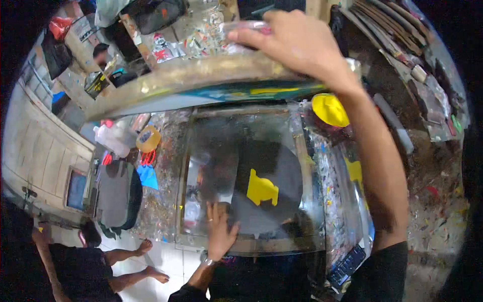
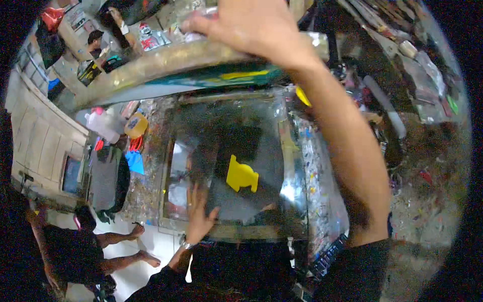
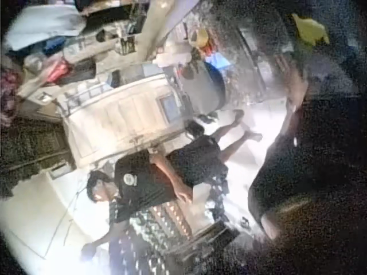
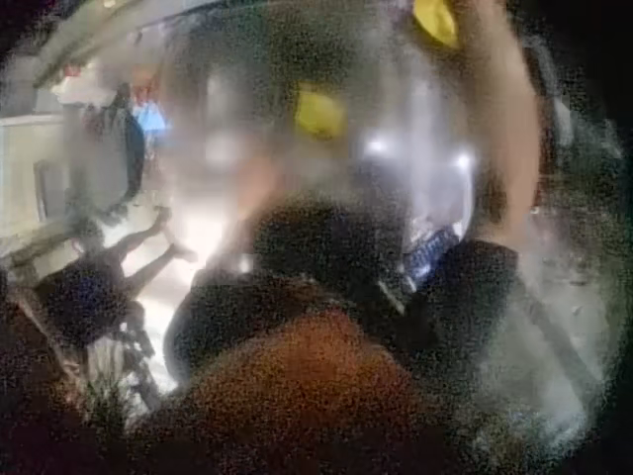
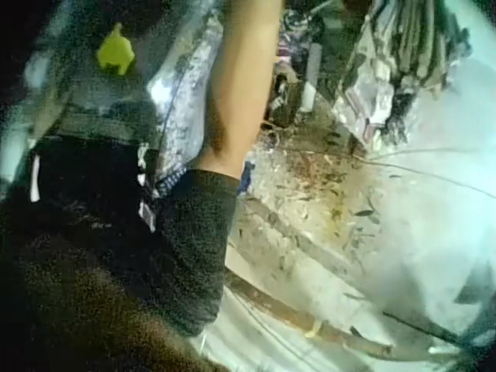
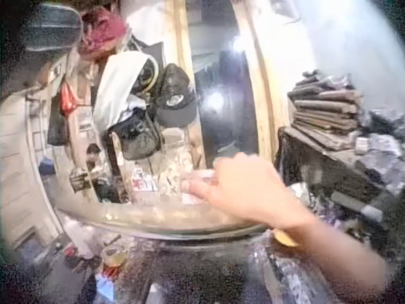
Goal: The person screen prints yellow designs onto multiple grey fabric hat panels by lowering a screen, applying ink with a squeegee, and then removing and stacking each printed panel.
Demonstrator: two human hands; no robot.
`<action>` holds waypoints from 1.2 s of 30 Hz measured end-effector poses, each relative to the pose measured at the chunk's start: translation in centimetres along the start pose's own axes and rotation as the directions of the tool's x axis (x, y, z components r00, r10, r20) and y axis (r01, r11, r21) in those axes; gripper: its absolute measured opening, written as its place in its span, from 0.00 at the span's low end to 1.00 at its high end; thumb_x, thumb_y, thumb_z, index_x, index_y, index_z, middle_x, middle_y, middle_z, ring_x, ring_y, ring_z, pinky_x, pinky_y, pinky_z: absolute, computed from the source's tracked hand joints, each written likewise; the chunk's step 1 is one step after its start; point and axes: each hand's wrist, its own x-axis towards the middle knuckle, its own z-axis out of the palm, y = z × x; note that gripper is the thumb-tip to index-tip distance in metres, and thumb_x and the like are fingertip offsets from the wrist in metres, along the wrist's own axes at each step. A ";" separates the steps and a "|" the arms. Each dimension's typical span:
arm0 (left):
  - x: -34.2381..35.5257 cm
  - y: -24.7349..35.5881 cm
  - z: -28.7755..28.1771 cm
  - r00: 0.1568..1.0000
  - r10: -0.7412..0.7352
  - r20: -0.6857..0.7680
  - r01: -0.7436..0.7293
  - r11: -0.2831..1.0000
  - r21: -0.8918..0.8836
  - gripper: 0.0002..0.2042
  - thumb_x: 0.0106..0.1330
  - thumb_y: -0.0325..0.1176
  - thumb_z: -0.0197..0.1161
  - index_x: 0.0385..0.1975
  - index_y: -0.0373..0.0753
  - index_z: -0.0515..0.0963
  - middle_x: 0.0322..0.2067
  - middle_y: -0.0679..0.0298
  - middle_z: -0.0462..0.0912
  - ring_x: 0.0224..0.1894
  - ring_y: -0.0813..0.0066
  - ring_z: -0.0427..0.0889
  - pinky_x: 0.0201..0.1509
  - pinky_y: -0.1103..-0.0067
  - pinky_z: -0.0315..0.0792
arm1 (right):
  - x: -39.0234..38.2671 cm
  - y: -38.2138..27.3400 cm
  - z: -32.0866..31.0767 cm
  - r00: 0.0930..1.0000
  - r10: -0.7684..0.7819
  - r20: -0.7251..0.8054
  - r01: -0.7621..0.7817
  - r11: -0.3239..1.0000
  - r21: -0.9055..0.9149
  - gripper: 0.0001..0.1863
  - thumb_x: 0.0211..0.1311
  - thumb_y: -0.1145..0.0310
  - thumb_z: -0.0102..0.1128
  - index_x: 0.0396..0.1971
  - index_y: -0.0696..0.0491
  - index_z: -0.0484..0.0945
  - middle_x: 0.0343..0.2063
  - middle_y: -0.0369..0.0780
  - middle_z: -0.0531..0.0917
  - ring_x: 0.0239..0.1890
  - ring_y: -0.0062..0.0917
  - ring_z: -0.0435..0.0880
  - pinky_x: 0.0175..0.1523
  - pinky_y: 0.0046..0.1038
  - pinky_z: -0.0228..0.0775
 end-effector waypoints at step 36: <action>3.0 1.0 0.3 0.848 0.450 0.279 -0.488 0.869 0.082 0.35 0.66 0.59 0.52 0.70 0.47 0.59 0.72 0.52 0.52 0.75 0.56 0.48 0.75 0.51 0.38 | 4.0 0.6 -1.4 1.000 -0.005 0.023 0.004 0.999 0.047 0.45 0.57 0.31 0.49 0.37 0.68 0.83 0.40 0.60 0.83 0.44 0.49 0.83 0.53 0.41 0.73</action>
